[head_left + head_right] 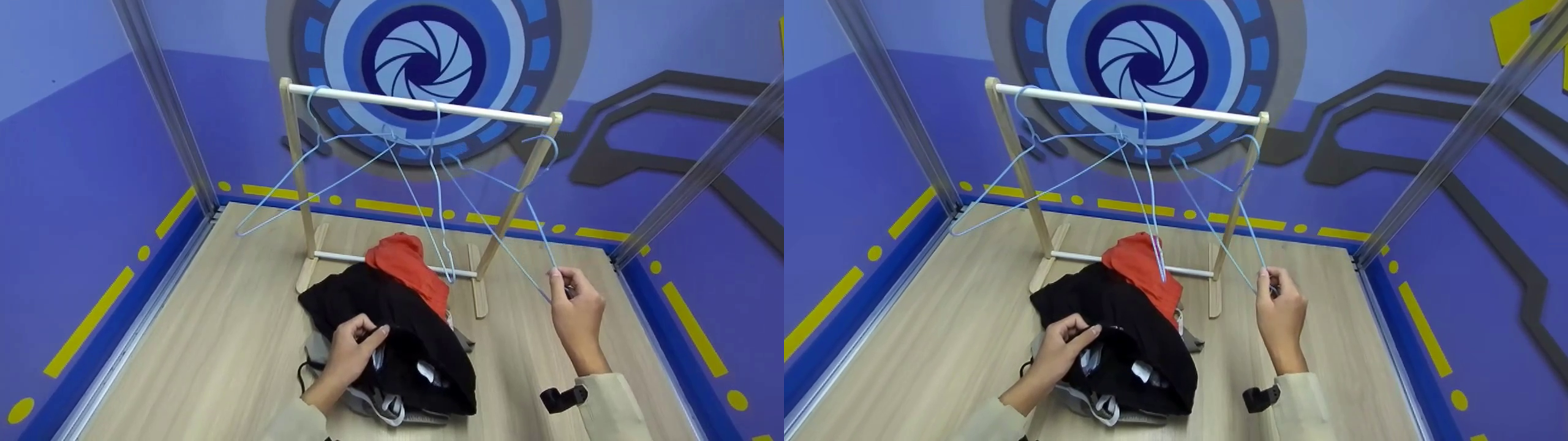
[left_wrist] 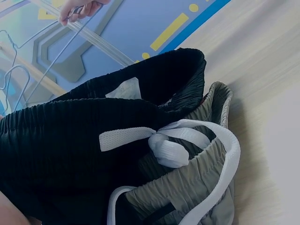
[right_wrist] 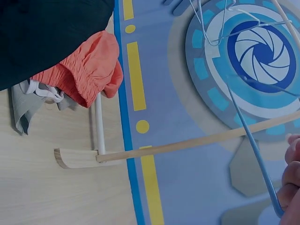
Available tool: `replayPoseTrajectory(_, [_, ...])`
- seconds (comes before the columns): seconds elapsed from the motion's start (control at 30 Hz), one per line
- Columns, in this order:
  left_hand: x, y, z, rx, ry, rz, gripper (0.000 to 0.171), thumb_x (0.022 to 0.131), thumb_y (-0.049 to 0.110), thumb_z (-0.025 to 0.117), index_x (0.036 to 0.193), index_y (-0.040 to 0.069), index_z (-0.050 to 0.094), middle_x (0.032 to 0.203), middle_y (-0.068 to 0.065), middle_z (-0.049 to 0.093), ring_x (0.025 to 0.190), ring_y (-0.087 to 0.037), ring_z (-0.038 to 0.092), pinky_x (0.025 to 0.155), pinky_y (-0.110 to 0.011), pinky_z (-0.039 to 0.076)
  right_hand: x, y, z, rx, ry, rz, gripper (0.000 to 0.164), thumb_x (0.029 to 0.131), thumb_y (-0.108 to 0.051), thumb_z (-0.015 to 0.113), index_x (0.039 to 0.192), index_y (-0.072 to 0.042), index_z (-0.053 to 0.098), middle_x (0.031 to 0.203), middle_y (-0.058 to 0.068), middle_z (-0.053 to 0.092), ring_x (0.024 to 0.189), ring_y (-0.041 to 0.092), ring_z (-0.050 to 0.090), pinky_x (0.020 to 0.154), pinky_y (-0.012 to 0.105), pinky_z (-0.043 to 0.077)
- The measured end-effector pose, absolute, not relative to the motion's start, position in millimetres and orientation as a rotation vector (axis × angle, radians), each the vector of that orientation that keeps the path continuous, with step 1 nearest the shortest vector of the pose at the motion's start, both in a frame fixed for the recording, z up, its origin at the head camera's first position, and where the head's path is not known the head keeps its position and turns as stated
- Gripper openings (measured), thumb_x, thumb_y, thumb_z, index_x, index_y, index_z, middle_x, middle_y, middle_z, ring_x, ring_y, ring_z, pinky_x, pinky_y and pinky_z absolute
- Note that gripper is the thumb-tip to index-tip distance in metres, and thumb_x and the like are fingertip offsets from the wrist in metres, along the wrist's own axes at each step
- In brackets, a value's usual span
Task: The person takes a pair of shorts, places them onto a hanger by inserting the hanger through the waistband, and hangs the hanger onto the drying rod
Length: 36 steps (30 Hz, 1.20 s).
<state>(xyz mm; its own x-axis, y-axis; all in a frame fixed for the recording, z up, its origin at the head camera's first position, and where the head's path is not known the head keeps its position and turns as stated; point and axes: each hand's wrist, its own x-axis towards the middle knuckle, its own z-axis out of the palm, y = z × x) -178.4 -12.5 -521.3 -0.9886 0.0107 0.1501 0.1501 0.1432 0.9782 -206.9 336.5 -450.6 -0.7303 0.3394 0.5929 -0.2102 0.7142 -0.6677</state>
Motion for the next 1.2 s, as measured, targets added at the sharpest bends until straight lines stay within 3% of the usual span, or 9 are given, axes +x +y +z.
replayPoseTrajectory(0.37, [-184, -14, -538, -0.156, -2.294, -1.989, 0.027, 0.078, 0.028, 0.071, 0.068, 0.01, 0.054, 0.058, 0.005, 0.043, 0.055, -0.004, 0.041, 0.056, -0.019, 0.036, -201, 342, -464, -0.081, -2.295, 0.994, 0.015, 0.09, -0.024, 0.056, 0.084, -0.015, 0.067, 0.066, -0.006, 0.058, 0.055, 0.006, 0.045, 0.053, 0.014, 0.036])
replayPoseTrajectory(0.6, [-171, -17, -506, -0.169, -2.316, -2.023, 0.022, 0.081, 0.016, 0.069, 0.069, 0.005, 0.054, 0.06, 0.0, 0.043, 0.056, -0.007, 0.041, 0.058, -0.018, 0.035, -198, 345, -468, -0.04, -2.32, 1.007, 0.014, 0.09, -0.022, 0.058, 0.082, -0.016, 0.068, 0.066, -0.007, 0.059, 0.056, 0.005, 0.047, 0.054, 0.012, 0.037])
replayPoseTrajectory(0.97, [-172, -17, -509, -0.198, -2.29, -2.013, 0.022, 0.081, 0.016, 0.069, 0.069, 0.004, 0.055, 0.059, 0.0, 0.042, 0.055, -0.007, 0.04, 0.057, -0.019, 0.035, -195, 348, -470, 0.045, -2.354, 1.034, 0.012, 0.089, -0.019, 0.058, 0.083, -0.017, 0.067, 0.069, -0.003, 0.058, 0.059, 0.005, 0.048, 0.055, 0.012, 0.038])
replayPoseTrajectory(1.2, [-172, -18, -509, -0.196, -2.287, -2.015, 0.022, 0.081, 0.016, 0.069, 0.069, 0.005, 0.055, 0.059, 0.001, 0.041, 0.055, -0.008, 0.04, 0.057, -0.02, 0.035, -186, 338, -461, 0.045, -2.378, 1.075, 0.012, 0.089, -0.011, 0.057, 0.083, -0.008, 0.067, 0.065, 0.005, 0.055, 0.054, 0.003, 0.044, 0.049, 0.015, 0.035])
